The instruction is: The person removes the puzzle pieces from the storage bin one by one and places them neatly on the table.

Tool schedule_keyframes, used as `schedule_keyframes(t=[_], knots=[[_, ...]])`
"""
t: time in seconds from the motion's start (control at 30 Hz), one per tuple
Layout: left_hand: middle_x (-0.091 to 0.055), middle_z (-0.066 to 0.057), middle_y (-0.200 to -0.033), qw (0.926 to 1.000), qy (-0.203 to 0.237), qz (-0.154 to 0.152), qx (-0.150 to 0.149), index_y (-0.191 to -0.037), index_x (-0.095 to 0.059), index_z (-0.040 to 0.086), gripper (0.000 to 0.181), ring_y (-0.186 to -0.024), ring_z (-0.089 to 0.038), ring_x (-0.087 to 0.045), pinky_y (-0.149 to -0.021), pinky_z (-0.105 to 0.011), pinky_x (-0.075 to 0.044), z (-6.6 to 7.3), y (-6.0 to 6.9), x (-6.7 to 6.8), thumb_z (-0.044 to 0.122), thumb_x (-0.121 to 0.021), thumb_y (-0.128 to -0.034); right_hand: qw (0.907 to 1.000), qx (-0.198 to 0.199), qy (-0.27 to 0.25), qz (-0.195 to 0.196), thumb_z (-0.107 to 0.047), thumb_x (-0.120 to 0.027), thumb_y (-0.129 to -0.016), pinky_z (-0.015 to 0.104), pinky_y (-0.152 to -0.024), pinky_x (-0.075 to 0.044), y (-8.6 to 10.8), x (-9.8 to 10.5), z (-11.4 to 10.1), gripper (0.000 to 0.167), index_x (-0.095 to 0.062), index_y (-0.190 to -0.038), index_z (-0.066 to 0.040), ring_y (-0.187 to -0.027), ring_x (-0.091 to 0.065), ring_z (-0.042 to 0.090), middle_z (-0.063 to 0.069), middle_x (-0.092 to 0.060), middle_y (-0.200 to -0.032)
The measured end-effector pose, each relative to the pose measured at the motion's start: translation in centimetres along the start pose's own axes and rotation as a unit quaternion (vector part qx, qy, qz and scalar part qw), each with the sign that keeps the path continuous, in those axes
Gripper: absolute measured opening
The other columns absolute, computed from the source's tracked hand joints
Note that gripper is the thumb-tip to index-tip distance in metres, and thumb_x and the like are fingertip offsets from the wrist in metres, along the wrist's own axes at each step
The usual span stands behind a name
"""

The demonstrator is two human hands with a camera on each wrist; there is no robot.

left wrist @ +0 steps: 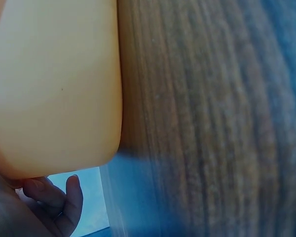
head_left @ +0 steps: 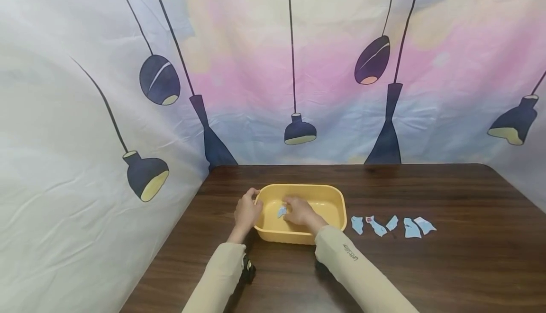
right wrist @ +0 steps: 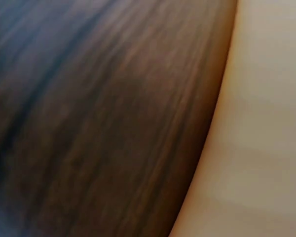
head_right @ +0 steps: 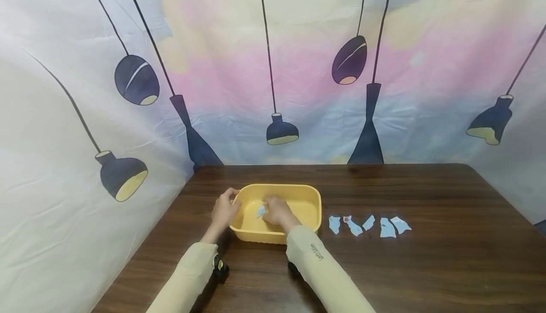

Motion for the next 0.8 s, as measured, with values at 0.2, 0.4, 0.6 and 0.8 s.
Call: schedule_keyframes(t=[0.2,0.4,0.6,0.8], knots=[[-0.072,-0.010,-0.078,1.0000,-0.002,0.001,-0.004,-0.120,-0.064,0.010,0.034,-0.056,-0.014,-0.052,-0.049,-0.026,-0.035,0.0,-0.1,-0.1,0.009,-0.057,-0.0867,1.0000,-0.004,0.006,-0.004,-0.008,-0.070,-0.085,0.053,-0.105,-0.042,0.0,0.0,-0.1,0.033,-0.067,-0.118,-0.002,-0.126,-0.050,0.043,0.025,-0.054,-0.134],[-0.071,-0.012,-0.079,1.0000,0.001,0.005,-0.002,-0.119,-0.065,0.010,0.034,-0.056,-0.014,-0.051,-0.048,-0.026,-0.035,0.1,0.0,-0.2,0.009,-0.058,-0.0862,0.9998,-0.016,0.001,-0.009,-0.009,-0.068,-0.087,0.057,-0.109,-0.036,0.2,0.0,0.0,0.040,-0.062,-0.126,-0.005,-0.137,-0.038,0.046,0.026,-0.051,-0.139],[-0.072,-0.012,-0.081,1.0000,0.000,0.006,-0.006,-0.120,-0.065,0.010,0.034,-0.057,-0.014,-0.052,-0.049,-0.026,-0.036,0.1,-0.2,-0.5,0.010,-0.058,-0.0866,0.9996,-0.025,0.004,-0.012,-0.009,-0.066,-0.088,0.059,-0.110,-0.035,-0.1,-0.2,0.6,0.035,-0.065,-0.122,-0.007,-0.140,-0.033,0.049,0.031,-0.043,-0.144],[-0.073,-0.012,-0.083,1.0000,-0.001,0.008,-0.001,-0.120,-0.065,0.010,0.035,-0.057,-0.015,-0.052,-0.049,-0.027,-0.036,0.0,-0.1,-0.2,0.010,-0.057,-0.0860,0.9999,-0.002,-0.003,0.012,-0.011,-0.070,-0.085,0.049,-0.092,-0.048,-0.6,-0.8,1.3,0.014,-0.067,-0.099,-0.007,-0.110,-0.055,0.039,0.028,-0.052,-0.123]])
Point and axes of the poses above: each hand's wrist, its own y-axis away from the middle knuckle, its own x-axis out of the back of the hand, z = x × y, the point moved 3 cm from there along -y, towards the middle knuckle
